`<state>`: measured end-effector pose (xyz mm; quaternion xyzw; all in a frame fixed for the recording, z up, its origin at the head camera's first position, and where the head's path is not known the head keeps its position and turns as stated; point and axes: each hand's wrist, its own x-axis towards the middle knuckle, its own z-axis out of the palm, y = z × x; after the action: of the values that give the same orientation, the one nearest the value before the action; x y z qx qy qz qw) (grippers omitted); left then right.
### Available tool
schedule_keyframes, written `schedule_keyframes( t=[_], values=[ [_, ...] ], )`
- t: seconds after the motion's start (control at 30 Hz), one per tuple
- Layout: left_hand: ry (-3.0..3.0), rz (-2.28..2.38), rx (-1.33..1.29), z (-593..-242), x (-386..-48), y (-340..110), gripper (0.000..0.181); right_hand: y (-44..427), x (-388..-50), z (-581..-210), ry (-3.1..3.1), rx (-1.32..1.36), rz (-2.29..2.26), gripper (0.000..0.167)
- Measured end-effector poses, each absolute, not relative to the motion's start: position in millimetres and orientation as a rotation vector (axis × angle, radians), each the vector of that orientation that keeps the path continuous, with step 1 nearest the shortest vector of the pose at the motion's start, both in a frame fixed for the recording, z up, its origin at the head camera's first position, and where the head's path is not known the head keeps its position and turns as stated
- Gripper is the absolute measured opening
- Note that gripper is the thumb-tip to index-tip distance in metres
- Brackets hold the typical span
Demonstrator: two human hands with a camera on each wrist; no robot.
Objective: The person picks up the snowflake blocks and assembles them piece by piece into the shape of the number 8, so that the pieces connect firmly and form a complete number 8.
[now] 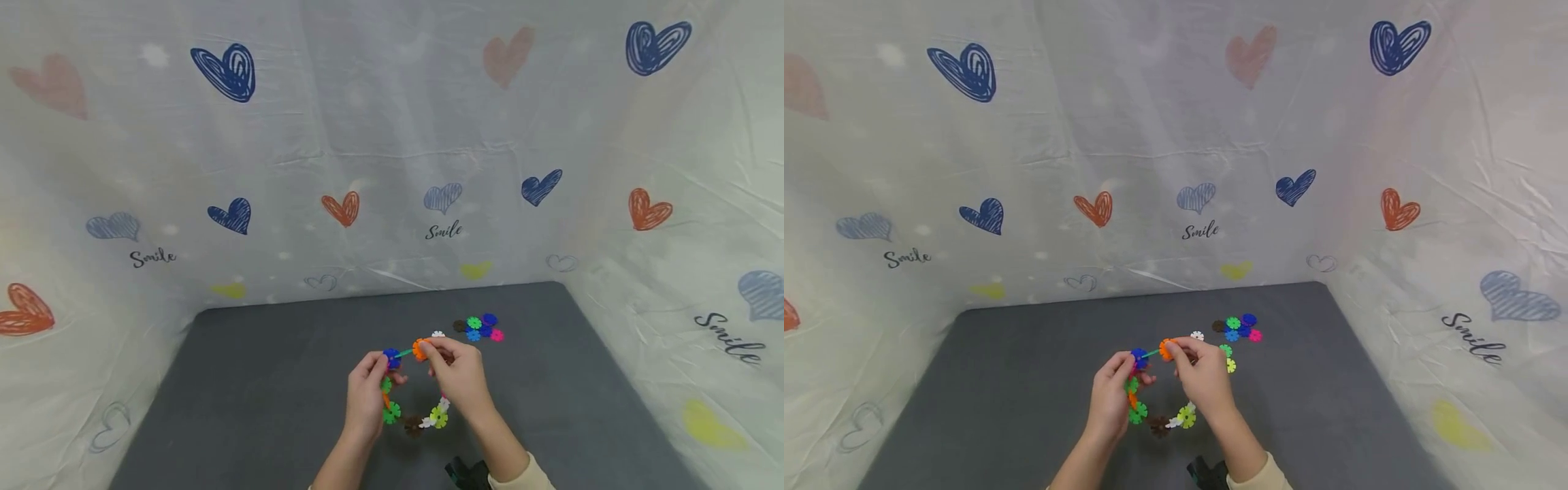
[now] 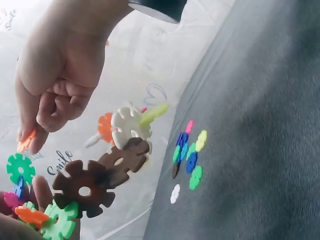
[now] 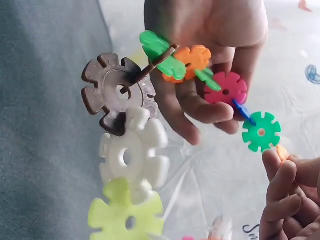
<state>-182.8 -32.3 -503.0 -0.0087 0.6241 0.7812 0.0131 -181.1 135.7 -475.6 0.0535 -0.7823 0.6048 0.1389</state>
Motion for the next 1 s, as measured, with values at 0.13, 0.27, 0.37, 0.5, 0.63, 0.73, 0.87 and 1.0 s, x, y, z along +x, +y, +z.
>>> schedule_keyframes(
  t=[0.13,0.27,0.37,0.5,0.63,0.73,0.87,1.0],
  values=[
    [2.254,2.301,0.096,-505.6,-180.3,-33.8,0.026,136.5,-182.3,-478.4,-2.22,0.177,1.772,0.012],
    [2.488,2.215,0.179,-507.6,-177.5,-34.8,0.02,140.7,-183.6,-484.4,-2.185,0.242,1.758,0.012],
    [2.539,2.234,0.214,-507.2,-176.2,-35.7,0.017,142.9,-184.2,-487.7,-2.157,0.299,1.752,0.012],
    [2.538,2.264,0.25,-506.4,-176.6,-36.3,0.017,141.7,-185.2,-490.3,-2.119,0.31,1.795,0.013],
    [2.357,2.361,0.235,-505.8,-177.1,-32.9,0.021,138.8,-184.5,-493.4,-2.073,0.222,1.863,0.012],
    [2.246,2.423,0.172,-505.0,-176.5,-30.7,0.023,135.1,-183.4,-496.7,-2.033,0.183,1.894,0.01],
    [2.281,2.42,0.126,-502.8,-175.3,-29.0,0.022,128.7,-178.1,-487.7,-2.008,0.151,1.917,0.01],
    [2.32,2.411,0.128,-501.4,-174.4,-27.9,0.021,124.3,-177.7,-483.6,-2.027,0.093,1.934,0.008]
  ],
)
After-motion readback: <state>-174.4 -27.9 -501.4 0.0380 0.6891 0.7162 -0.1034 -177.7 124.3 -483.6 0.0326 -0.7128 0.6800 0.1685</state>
